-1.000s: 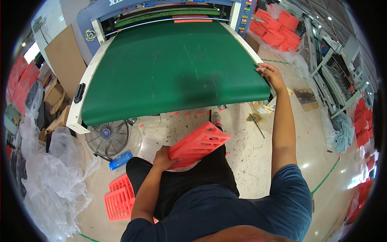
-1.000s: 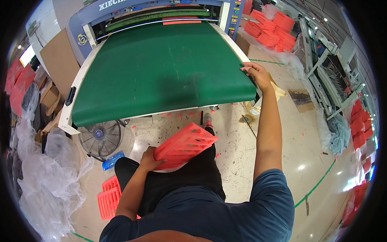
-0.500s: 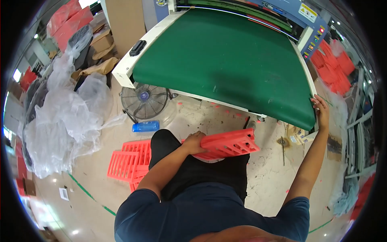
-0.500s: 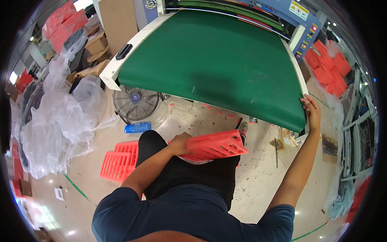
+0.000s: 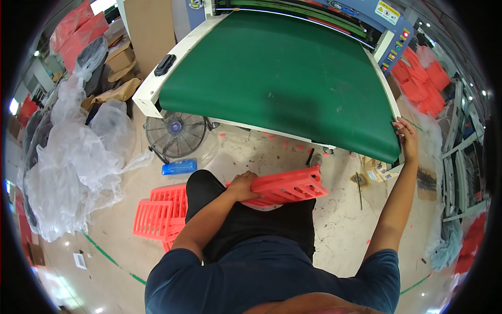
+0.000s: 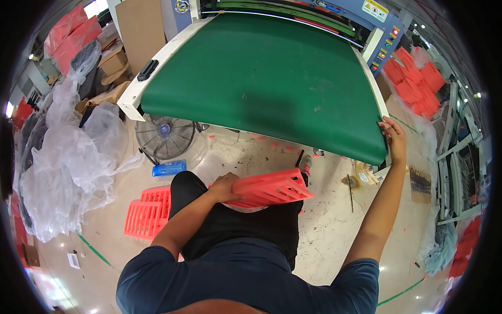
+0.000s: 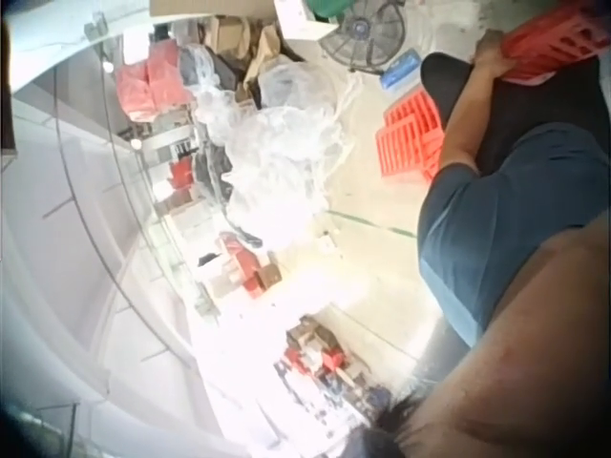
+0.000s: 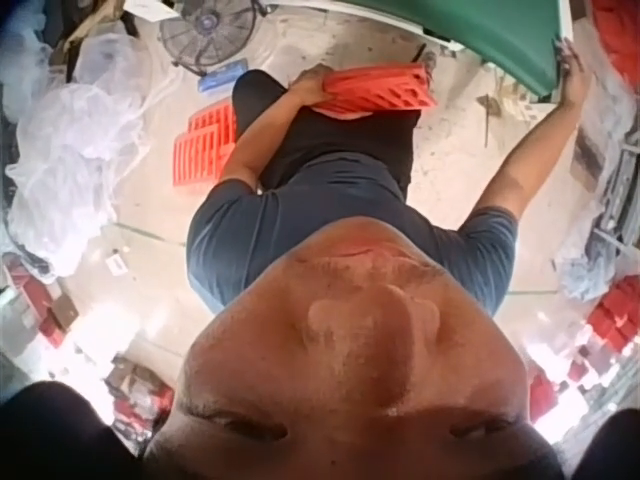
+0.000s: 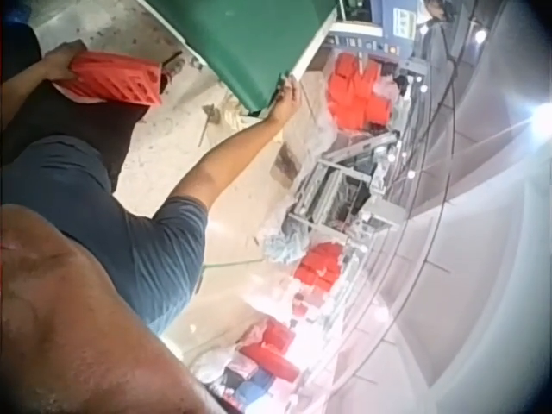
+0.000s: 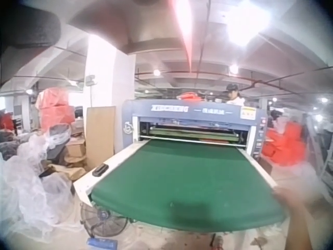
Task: Picking up pink foam frames from a pile and placing them individually onto a moving conveyor belt for industrial processing.
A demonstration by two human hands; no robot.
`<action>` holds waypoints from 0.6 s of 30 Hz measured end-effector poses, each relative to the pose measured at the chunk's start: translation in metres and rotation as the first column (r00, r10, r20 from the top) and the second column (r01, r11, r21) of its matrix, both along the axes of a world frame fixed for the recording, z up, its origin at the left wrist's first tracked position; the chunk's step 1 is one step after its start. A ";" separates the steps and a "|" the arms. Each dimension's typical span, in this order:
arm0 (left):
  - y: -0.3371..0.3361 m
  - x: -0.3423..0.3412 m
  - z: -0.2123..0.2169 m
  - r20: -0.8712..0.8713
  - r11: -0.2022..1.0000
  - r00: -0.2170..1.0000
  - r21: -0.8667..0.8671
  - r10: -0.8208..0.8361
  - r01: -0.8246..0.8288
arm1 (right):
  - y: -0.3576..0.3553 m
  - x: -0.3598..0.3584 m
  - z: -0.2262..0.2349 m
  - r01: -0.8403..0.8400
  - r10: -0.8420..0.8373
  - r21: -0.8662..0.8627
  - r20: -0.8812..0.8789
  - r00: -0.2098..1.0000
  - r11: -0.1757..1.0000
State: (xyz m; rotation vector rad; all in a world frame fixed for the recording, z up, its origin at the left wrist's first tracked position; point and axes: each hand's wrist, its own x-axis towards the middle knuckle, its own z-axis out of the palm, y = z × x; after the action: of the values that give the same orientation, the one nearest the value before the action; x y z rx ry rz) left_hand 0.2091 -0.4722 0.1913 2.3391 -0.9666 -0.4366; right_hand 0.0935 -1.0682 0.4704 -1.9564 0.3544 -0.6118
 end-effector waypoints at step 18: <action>-0.001 0.001 -0.002 0.019 0.999 1.000 0.029 0.012 -0.013 | 0.005 0.000 0.003 0.000 0.000 -0.024 -0.001 1.000 1.000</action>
State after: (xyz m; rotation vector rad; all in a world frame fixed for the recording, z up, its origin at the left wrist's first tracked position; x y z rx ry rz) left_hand 0.2106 -0.4733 0.1890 2.3782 -0.9598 -0.4275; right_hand 0.0939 -1.0628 0.4733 -1.9800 0.3490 -0.6179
